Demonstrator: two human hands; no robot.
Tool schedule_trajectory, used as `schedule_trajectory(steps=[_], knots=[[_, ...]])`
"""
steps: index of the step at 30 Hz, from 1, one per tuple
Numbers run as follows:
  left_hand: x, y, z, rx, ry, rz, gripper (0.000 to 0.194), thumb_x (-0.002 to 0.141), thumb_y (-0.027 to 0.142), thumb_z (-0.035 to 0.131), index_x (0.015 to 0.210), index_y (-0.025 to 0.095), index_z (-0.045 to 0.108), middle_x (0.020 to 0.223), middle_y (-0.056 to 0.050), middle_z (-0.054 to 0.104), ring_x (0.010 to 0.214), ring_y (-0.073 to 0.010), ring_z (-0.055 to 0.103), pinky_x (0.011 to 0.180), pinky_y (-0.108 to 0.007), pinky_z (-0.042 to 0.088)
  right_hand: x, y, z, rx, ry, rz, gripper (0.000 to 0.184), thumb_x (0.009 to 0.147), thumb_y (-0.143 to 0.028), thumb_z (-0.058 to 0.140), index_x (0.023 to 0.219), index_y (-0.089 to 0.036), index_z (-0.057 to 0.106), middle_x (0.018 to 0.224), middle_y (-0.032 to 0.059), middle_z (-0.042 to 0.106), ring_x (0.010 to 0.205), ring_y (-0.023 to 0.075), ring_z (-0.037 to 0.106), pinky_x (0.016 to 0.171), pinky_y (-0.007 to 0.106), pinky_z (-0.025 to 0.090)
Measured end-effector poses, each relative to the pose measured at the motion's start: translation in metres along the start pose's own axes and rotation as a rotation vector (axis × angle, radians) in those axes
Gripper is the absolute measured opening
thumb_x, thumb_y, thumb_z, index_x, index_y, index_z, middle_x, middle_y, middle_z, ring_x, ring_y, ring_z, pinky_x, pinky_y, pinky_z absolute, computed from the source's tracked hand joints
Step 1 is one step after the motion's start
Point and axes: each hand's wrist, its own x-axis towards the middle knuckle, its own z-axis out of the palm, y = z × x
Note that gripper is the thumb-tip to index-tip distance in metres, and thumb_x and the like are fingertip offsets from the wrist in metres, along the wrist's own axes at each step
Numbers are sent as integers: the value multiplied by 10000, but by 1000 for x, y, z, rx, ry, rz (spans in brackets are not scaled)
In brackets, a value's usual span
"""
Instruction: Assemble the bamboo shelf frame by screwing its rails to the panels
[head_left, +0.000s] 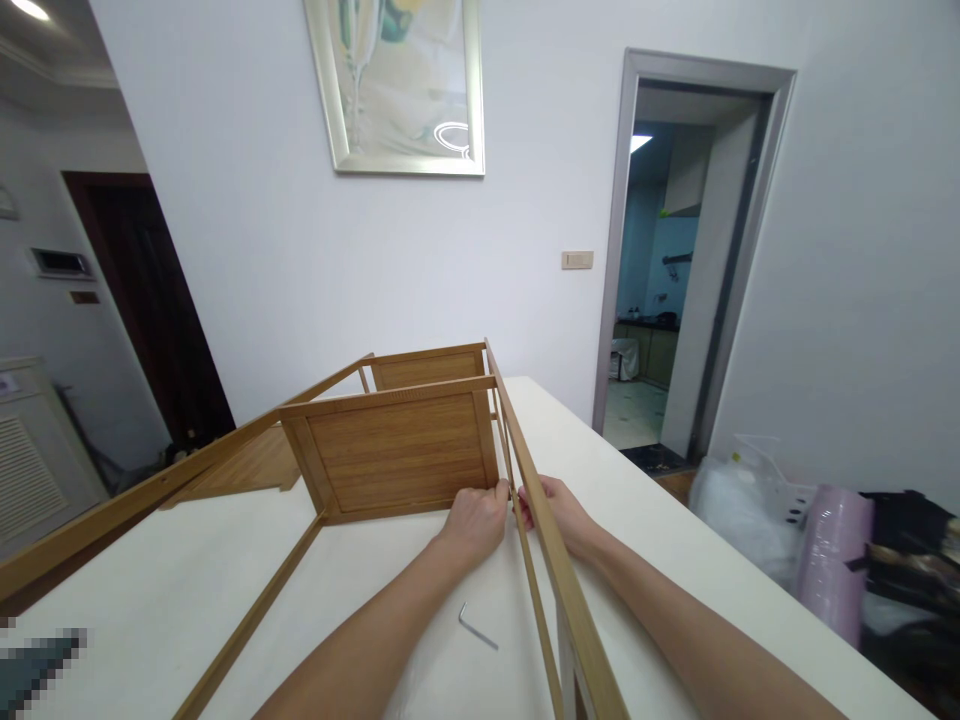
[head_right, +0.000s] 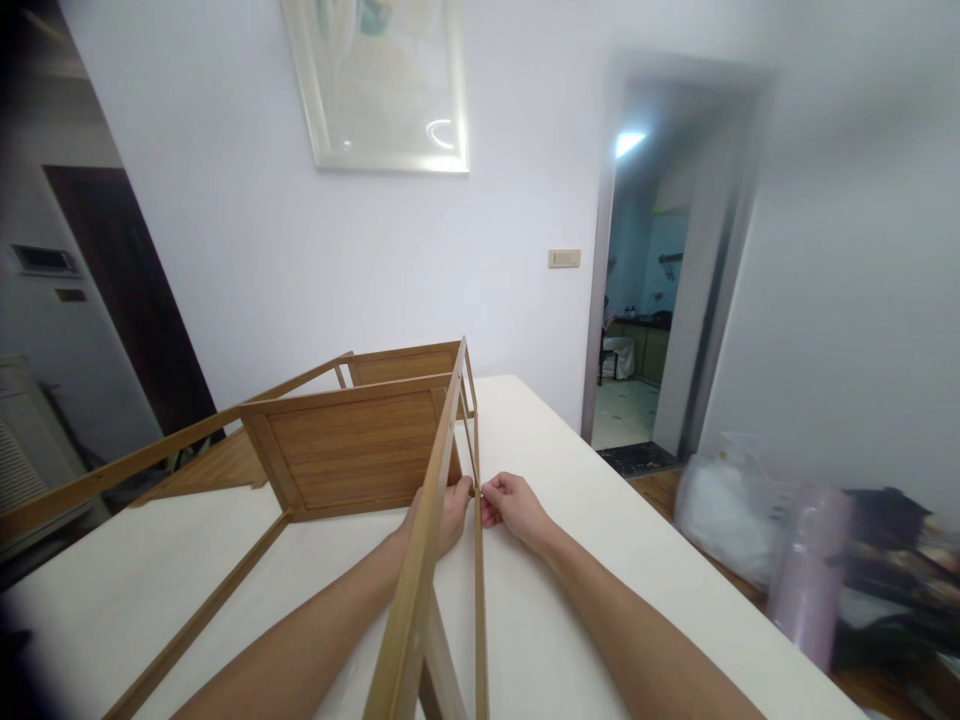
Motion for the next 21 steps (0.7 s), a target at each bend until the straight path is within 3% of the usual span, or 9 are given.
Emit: schedule_trajectory(steps=[14,21], knots=[[-1,1,0,17,10,-1,230,860,60,409,1053,125,516,848,-116,709,779,-235,694,714,-336,529,5,8,2,-194,68,27,482,823,-660,526,646,-212,513,493,-22,533,443,117,488,461,250,395],[-2,1,0,19,17,-4,235,854,80,427,1067,134,511,862,-118,710,769,-224,688,720,-331,531,9,8,2,-241,59,43,523,838,-665,500,574,-214,513,489,24,584,498,156,556,510,271,434]])
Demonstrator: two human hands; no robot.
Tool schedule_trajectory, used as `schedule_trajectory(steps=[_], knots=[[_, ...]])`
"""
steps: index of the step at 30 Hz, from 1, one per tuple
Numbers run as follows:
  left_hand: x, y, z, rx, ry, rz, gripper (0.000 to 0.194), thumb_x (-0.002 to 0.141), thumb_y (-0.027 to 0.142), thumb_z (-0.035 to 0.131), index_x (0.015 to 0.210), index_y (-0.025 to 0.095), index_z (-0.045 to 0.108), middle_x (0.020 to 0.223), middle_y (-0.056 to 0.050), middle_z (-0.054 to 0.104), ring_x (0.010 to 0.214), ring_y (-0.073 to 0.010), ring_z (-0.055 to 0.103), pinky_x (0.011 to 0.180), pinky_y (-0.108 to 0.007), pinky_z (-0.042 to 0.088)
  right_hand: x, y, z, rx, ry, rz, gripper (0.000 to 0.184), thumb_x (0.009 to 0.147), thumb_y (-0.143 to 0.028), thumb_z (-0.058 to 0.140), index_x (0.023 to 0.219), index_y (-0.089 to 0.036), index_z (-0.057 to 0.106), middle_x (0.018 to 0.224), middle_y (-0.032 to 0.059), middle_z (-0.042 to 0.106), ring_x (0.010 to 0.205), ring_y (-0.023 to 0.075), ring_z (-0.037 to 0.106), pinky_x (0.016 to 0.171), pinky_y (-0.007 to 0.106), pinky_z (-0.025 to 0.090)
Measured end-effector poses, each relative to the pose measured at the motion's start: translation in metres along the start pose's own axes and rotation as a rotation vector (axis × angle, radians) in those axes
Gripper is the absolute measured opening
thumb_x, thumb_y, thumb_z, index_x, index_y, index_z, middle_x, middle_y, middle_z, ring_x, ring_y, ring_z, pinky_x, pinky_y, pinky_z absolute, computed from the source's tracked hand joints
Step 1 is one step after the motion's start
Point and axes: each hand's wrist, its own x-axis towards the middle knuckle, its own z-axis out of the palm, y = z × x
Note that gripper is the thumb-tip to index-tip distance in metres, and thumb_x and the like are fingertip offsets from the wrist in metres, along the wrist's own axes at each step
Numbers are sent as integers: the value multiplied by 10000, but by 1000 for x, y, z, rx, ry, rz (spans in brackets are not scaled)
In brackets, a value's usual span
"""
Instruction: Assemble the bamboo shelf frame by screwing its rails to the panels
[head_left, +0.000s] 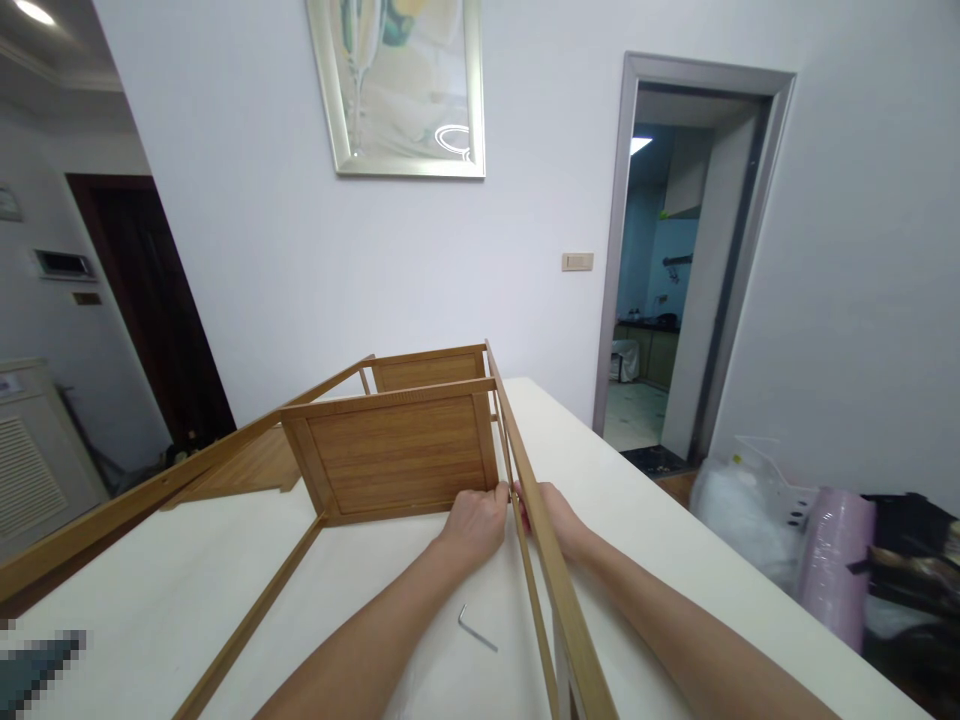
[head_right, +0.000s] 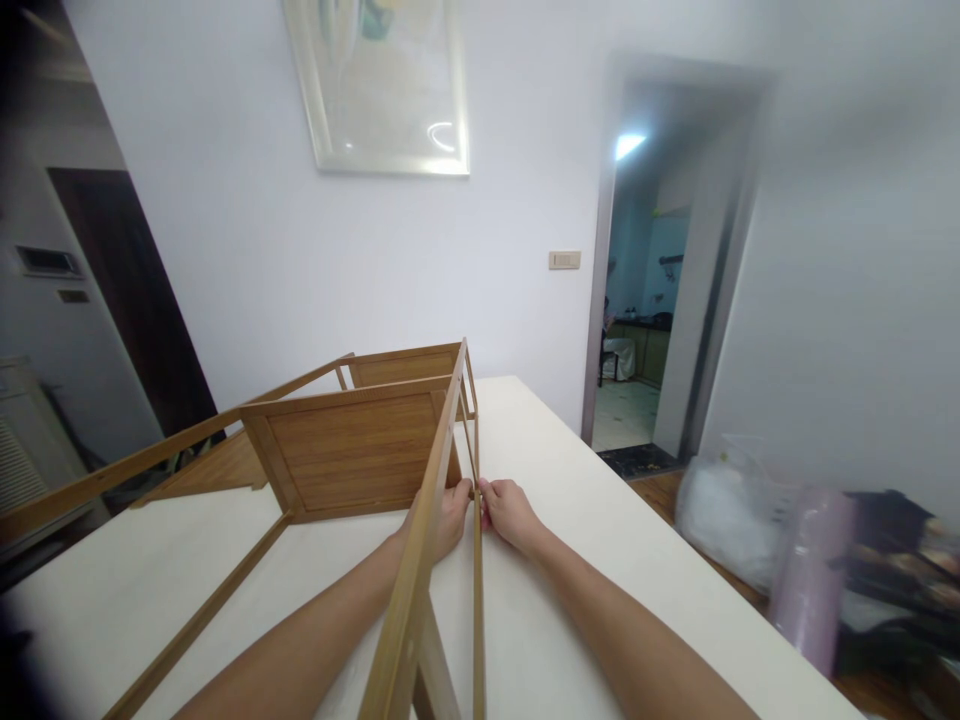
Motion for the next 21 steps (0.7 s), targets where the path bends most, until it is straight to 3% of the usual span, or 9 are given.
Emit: schedule_trajectory(steps=[7,12,21], knots=[[2,-1,0,-12,-22,4,230,855,66,413,1046,135,523,862,-124,710,783,-240,691,704,-344,532,-11,-7,-2,67,-40,20,491,809,-695,515,694,-217,508,502,-12,562,386,131,511,386,251,389],[3,0,0,-22,-51,-20,209,870,93,421,1040,139,533,852,-124,713,779,-237,694,688,-323,529,-14,-9,0,182,-50,22,418,747,-606,640,775,-218,486,630,12,629,543,161,623,533,304,520],[1,5,-12,-82,-52,-131,216,962,206,352,1109,182,509,898,-101,721,819,-243,694,686,-319,496,-9,-5,5,300,19,3,357,717,-501,699,762,-216,489,592,-17,594,526,144,581,570,322,519]])
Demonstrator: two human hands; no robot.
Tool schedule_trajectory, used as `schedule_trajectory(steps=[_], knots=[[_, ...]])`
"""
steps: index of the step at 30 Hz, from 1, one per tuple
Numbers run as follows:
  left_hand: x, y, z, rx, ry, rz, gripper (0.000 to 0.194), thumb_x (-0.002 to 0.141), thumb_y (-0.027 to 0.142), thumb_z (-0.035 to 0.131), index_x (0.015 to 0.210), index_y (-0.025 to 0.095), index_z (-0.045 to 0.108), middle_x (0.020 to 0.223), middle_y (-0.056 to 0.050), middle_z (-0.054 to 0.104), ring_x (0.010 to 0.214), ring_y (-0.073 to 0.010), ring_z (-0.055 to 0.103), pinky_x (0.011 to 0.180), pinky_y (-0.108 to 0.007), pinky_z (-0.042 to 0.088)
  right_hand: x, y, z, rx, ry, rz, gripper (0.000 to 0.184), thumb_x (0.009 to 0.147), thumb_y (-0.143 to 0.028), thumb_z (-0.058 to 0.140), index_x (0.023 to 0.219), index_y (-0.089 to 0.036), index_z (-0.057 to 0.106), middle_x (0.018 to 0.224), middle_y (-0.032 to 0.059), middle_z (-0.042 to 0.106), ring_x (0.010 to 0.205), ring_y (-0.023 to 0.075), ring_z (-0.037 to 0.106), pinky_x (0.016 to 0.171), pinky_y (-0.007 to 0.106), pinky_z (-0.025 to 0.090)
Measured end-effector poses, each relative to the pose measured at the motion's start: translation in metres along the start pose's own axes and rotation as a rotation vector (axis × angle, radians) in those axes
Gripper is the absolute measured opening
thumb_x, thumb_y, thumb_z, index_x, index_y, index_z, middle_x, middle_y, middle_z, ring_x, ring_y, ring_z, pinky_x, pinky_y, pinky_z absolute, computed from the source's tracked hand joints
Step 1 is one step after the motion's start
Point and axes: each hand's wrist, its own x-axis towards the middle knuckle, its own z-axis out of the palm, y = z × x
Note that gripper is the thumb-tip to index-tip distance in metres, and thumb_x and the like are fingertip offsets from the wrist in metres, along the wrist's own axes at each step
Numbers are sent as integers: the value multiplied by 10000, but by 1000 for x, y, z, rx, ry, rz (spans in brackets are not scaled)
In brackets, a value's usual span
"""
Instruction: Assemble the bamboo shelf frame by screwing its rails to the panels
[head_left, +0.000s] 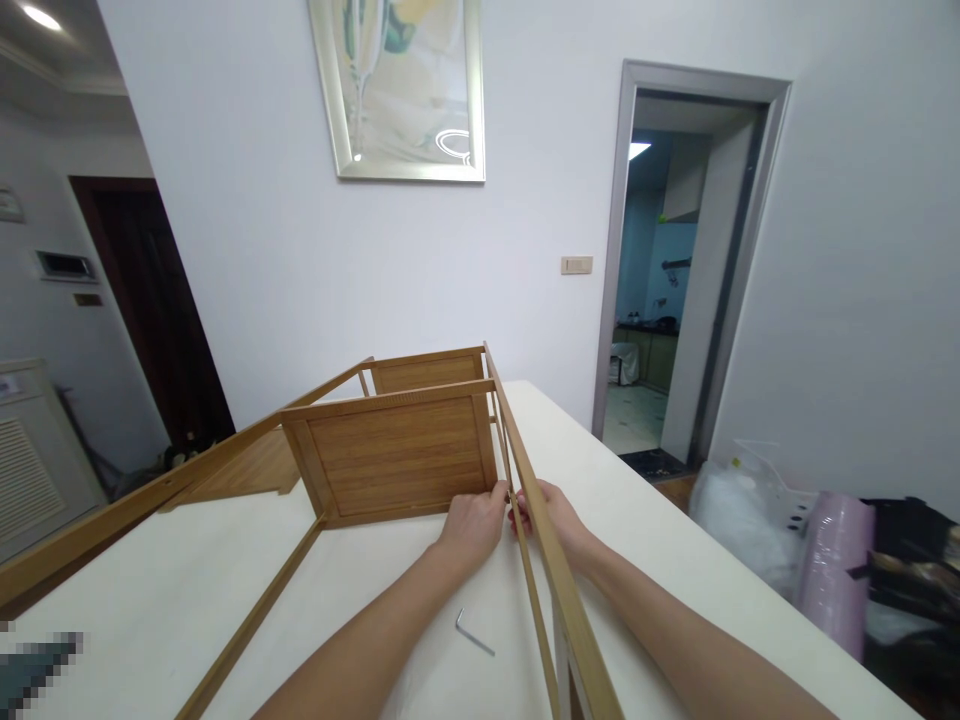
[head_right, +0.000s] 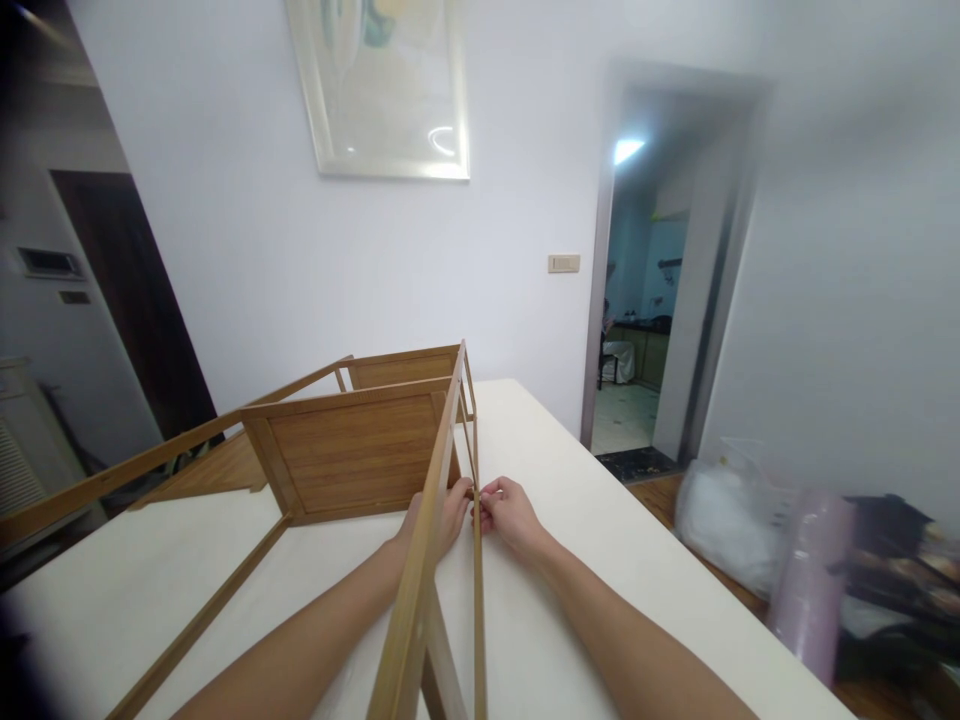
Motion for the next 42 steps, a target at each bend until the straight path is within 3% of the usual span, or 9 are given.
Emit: schedule_trajectory(steps=[2,7,14,22,25,28,33,36,42], knots=[[-2,3,-7,-50,10,-39,218,963,234,359,1117,181,503,902,-104,717,828,-246,688,711,-329,487,0,1,0,9,8,-3,354,715,-497,700,759,-213,492,593,-18,593,515,139,572,551,311,508],[3,4,-29,-410,-47,-47,164,883,208,461,969,165,594,896,-135,707,880,-283,664,792,-391,461,2,3,0,-3,15,13,354,690,-484,715,741,-207,501,579,-8,609,505,144,579,518,287,485],[21,-4,-59,-854,-294,17,192,835,285,524,719,159,611,658,-42,676,550,-139,612,541,-240,456,11,8,1,-2,2,59,308,682,-435,707,706,-209,500,594,20,647,478,134,561,481,269,458],[27,-25,-60,-1253,-356,-60,212,762,336,651,699,133,656,588,-48,670,465,-118,587,454,-214,428,11,10,2,-9,38,80,176,705,-292,655,714,-206,502,554,7,634,470,142,585,487,271,476],[26,-38,-69,-1394,-377,-51,246,758,363,686,692,126,664,583,-56,668,466,-124,587,469,-231,455,11,12,3,-8,57,74,145,718,-254,643,719,-205,507,554,5,635,474,139,592,489,262,480],[22,-49,-84,-1554,-321,-27,270,767,387,704,714,128,651,591,-44,650,478,-118,579,494,-237,464,12,14,3,-3,60,68,125,725,-237,642,732,-203,522,565,7,639,495,141,606,490,255,485],[18,-57,-93,-1805,-71,-6,273,825,400,640,709,160,578,521,38,513,435,-75,483,450,-194,376,12,15,1,-3,46,62,122,732,-249,644,733,-200,532,576,13,645,497,137,604,491,254,495],[16,-61,-100,-1883,4,-11,268,874,350,592,689,158,561,503,42,474,415,-70,444,435,-187,340,13,17,0,-5,50,62,154,731,-271,659,733,-205,521,574,7,640,504,140,610,498,258,502],[-10,-72,-151,-2184,159,119,381,974,273,407,610,178,469,448,63,357,342,-61,341,380,-182,266,15,20,1,15,54,82,178,727,-269,665,742,-209,499,587,11,657,494,136,606,497,258,501]])
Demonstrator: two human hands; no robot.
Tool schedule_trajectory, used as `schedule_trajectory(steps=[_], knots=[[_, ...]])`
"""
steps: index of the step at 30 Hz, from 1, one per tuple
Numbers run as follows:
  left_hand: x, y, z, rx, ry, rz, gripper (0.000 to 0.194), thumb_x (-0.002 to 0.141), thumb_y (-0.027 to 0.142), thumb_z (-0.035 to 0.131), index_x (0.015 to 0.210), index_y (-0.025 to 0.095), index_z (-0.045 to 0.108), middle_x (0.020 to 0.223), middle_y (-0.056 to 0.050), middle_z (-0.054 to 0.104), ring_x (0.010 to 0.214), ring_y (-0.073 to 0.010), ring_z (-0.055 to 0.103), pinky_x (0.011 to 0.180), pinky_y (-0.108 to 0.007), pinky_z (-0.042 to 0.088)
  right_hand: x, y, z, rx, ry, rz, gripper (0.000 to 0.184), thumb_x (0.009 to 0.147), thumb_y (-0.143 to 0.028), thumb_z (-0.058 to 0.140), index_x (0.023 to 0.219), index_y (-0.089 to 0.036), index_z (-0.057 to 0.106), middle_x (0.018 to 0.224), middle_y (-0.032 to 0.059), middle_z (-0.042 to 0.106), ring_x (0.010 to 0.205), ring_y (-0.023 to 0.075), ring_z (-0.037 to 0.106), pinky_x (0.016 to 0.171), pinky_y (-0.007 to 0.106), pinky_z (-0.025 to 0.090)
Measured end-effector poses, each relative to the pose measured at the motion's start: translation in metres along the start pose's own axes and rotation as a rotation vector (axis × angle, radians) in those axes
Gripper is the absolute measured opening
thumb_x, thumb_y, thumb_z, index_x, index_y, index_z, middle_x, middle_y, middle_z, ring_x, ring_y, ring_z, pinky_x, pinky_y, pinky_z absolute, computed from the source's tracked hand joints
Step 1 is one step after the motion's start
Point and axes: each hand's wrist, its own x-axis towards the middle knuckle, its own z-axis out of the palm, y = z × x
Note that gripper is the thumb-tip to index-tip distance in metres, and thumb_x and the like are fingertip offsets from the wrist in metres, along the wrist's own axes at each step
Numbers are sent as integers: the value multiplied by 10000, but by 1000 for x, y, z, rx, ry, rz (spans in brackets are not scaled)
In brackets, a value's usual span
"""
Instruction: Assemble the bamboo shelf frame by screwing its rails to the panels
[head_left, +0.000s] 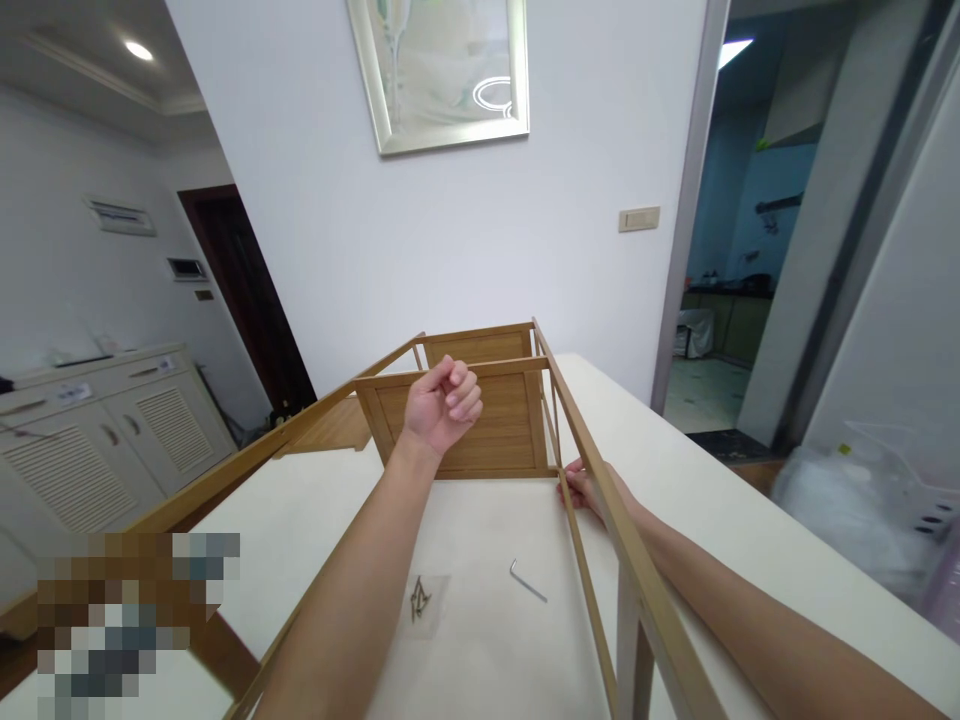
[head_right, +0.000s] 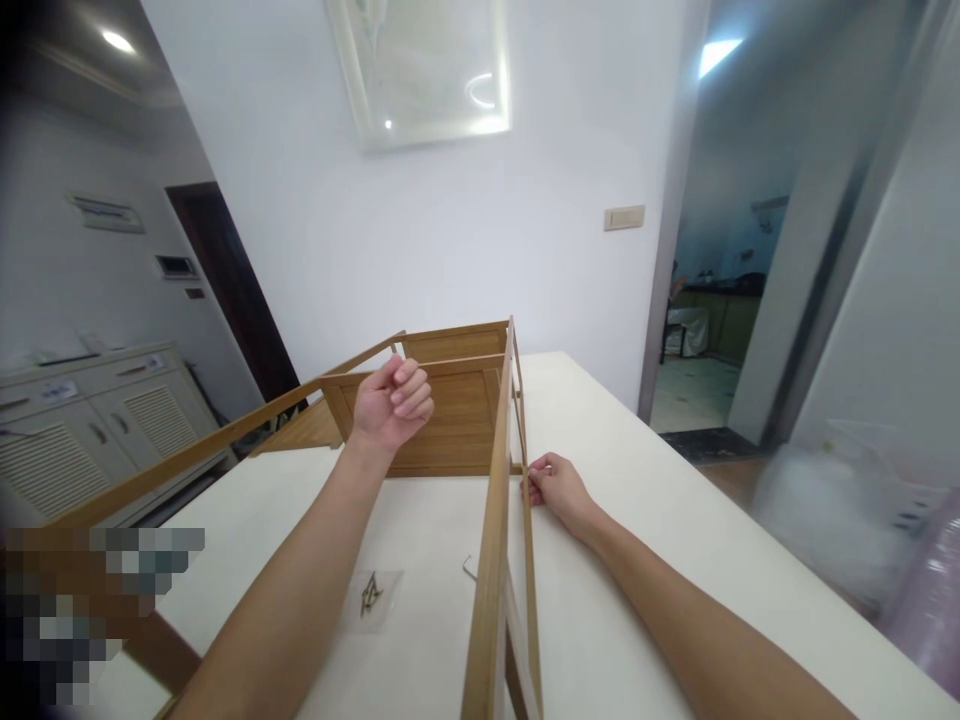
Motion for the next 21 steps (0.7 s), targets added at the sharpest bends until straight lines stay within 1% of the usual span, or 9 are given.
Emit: schedule_trajectory(steps=[3,5,6,9,10,12,15,17,21], knots=[[-9,16,9,-157,17,150,415,968,252,416,559,189,378,405,90,274,297,-40,237,345,-169,195,-2,-3,1,14,-9,2,164,726,-258,655,740,-208,499,580,8,654,492,135,605,501,258,502],[-12,10,12,-154,42,106,445,951,255,433,522,194,331,381,93,241,285,-41,198,333,-177,165,-4,-5,1,18,-19,-5,154,722,-251,653,739,-205,507,576,5,649,498,134,606,505,253,500],[-13,0,12,-104,69,-1,458,939,264,447,503,197,320,369,91,236,283,-44,190,331,-185,156,-5,-6,1,17,-23,-7,150,721,-249,653,739,-204,512,574,4,646,501,133,606,505,251,500],[-21,-49,9,157,236,-532,421,882,250,544,490,187,404,349,82,281,285,-50,217,338,-194,139,-5,-8,1,5,-25,-2,151,718,-248,656,727,-204,512,564,3,637,500,139,606,505,258,506],[-25,-69,8,182,272,-585,366,858,219,582,515,174,460,354,75,319,290,-51,241,343,-196,139,-4,-7,1,-1,-20,2,154,719,-249,657,724,-205,510,562,3,634,498,141,607,507,263,510],[-33,-108,4,191,345,-598,293,834,199,617,562,161,513,387,58,389,317,-59,307,361,-196,181,-3,-7,1,-13,-10,10,159,721,-245,660,719,-205,506,557,1,629,495,144,609,507,269,516],[-42,-150,-2,160,477,-569,151,817,172,606,672,169,565,456,42,465,387,-96,416,452,-231,353,-4,-6,1,-24,1,10,153,731,-246,655,727,-204,508,564,3,635,505,144,617,510,267,520],[-40,-165,-5,128,555,-540,84,811,149,591,730,166,577,497,23,497,433,-121,468,516,-267,421,-5,-7,1,-26,5,4,147,739,-250,645,733,-205,506,568,3,640,506,144,621,512,267,524],[-22,-183,-8,30,665,-470,50,821,117,540,792,153,561,593,-29,552,532,-158,559,596,-298,490,-6,-11,2,-20,4,-1,154,732,-260,644,754,-207,502,582,3,651,527,159,649,543,291,548]])
